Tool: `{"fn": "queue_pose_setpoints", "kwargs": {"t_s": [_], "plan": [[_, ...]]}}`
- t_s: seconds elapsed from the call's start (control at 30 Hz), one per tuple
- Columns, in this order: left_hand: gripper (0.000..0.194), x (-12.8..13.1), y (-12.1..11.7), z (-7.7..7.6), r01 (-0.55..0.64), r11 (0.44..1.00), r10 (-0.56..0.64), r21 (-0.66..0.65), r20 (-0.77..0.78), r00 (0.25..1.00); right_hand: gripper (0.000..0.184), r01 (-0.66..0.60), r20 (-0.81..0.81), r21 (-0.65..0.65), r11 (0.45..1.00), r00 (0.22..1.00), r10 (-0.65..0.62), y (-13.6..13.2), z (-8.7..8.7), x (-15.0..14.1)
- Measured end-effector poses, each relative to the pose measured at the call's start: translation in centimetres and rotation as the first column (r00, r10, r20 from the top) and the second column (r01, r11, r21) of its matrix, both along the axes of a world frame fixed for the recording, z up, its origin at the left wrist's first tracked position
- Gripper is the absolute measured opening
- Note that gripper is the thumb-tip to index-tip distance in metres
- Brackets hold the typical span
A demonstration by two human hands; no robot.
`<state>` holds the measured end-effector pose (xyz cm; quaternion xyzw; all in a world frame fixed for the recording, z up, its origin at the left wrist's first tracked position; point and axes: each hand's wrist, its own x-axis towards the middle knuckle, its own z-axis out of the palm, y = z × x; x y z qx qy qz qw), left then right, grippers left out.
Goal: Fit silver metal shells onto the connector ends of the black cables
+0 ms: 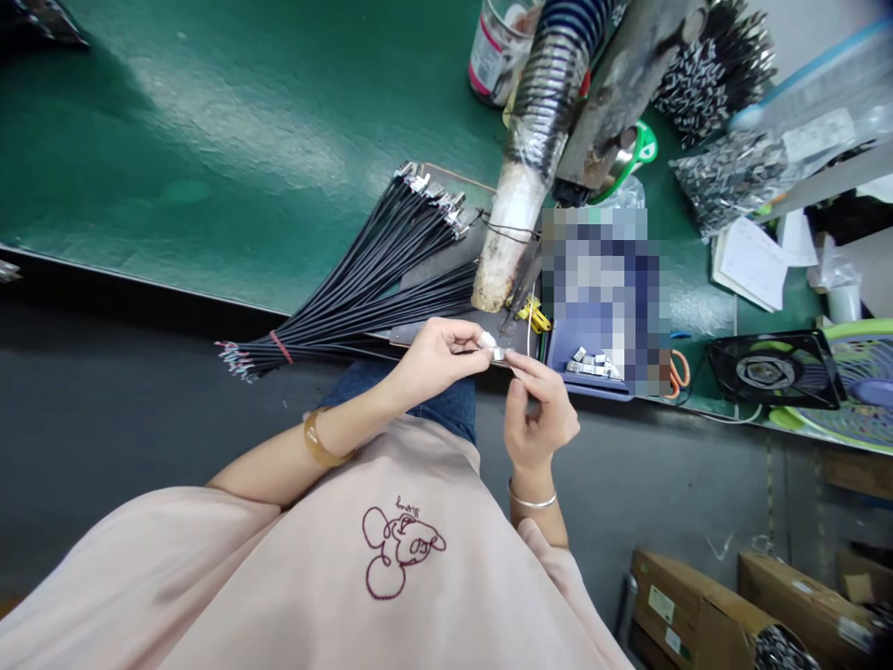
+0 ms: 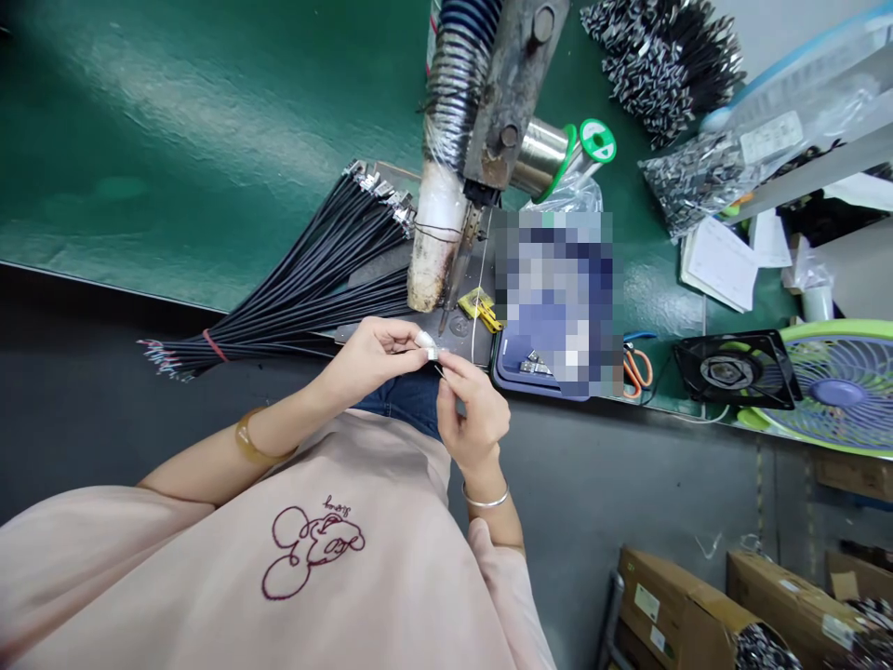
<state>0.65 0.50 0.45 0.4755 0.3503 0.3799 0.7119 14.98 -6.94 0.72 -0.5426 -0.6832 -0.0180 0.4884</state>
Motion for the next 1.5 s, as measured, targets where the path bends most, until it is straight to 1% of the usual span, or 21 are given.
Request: {"fn": "queue_pose_setpoints", "kwargs": {"t_s": [0.07, 0.13, 0.2, 0.23, 0.33, 0.47, 0.6, 0.7, 0.8, 0.9, 0.97, 1.03, 1.1, 1.23, 1.37, 1.5], "plan": [[0.008, 0.1, 0.1, 0.1, -0.023, 1.0, 0.023, 0.017, -0.008, 1.0, 0.019, 0.013, -0.032, -0.021, 1.0, 0.999, -0.014, 0.3, -0.4, 0.1], [0.01, 0.1, 0.1, 0.0, -0.039, 0.999, 0.039, 0.008, -0.019, 0.999, 0.014, 0.023, -0.144, -0.071, 0.997, 0.989, -0.033, 0.6, -0.7, 0.3], [0.013, 0.0, 0.1, 0.0, -0.038, 0.999, 0.038, -0.011, -0.025, 0.999, 0.011, -0.002, -0.232, -0.132, 0.991, 0.972, -0.029, 0.9, -0.8, 0.5], [0.014, 0.0, 0.2, -0.1, -0.036, 0.999, 0.036, -0.015, -0.026, 0.999, 0.01, -0.016, -0.245, -0.147, 0.989, 0.969, -0.021, 1.0, -0.9, 0.6], [0.018, 0.0, 0.2, -0.1, -0.033, 0.999, 0.033, 0.001, -0.042, 0.999, 0.014, -0.045, -0.19, -0.114, 0.992, 0.982, 0.023, 1.2, -0.8, 0.7], [0.018, 0.0, 0.3, -0.1, -0.044, 0.999, 0.045, 0.01, -0.059, 0.997, 0.018, -0.063, -0.095, -0.057, 0.996, 0.994, 0.057, 1.2, -0.8, 0.8], [0.017, 0.2, 0.4, -0.2, -0.054, 0.998, 0.055, 0.013, -0.069, 0.996, 0.02, -0.075, -0.049, -0.03, 0.997, 0.996, 0.073, 1.3, -0.9, 1.0], [0.014, 0.4, 0.4, -0.2, -0.071, 0.997, 0.074, 0.041, -0.085, 0.994, 0.02, -0.081, -0.038, -0.022, 0.996, 0.996, 0.08, 1.4, -1.1, 1.0], [0.011, 0.6, 0.2, 0.1, -0.088, 0.989, 0.104, 0.116, -0.14, 0.985, 0.018, -0.05, -0.014, -0.039, 0.998, 0.999, 0.049, 1.5, -1.1, 1.0], [0.01, 0.6, -0.1, 0.3, -0.104, 0.962, 0.167, 0.253, -0.245, 0.955, 0.016, -0.012, 0.013, -0.061, 0.998, 1.0, 0.013, 1.7, -1.0, 0.8], [0.009, 0.7, -0.2, 0.2, -0.099, 0.946, 0.188, 0.309, -0.275, 0.943, 0.014, -0.001, -0.004, -0.08, 0.997, 1.0, 0.001, 1.8, -0.9, 0.7], [0.009, 0.7, -0.2, 0.1, -0.1, 0.947, 0.186, 0.306, -0.268, 0.945, 0.012, 0.003, -0.033, -0.095, 0.995, 0.999, -0.006, 1.9, -0.8, 0.6], [0.009, 0.8, -0.2, -0.2, -0.109, 0.956, 0.182, 0.273, -0.256, 0.949, 0.011, 0.001, -0.048, -0.102, 0.995, 0.999, -0.006, 2.0, -0.8, 0.6], [0.008, 0.9, 0.0, -0.5, -0.136, 0.967, 0.186, 0.214, -0.235, 0.954, 0.012, -0.004, -0.04, -0.106, 0.994, 0.999, 0.0, 2.1, -0.8, 0.6], [0.007, 1.1, 0.1, -0.3, -0.147, 0.972, 0.181, 0.181, -0.192, 0.964, 0.011, 0.003, -0.025, -0.097, 0.995, 1.0, -0.006, 2.3, -0.6, 0.5], [0.008, 1.0, 0.2, 0.2, -0.162, 0.968, 0.198, 0.19, -0.19, 0.962, 0.01, 0.005, -0.016, -0.11, 0.994, 1.0, -0.007, 2.3, -0.2, 0.4]]}}
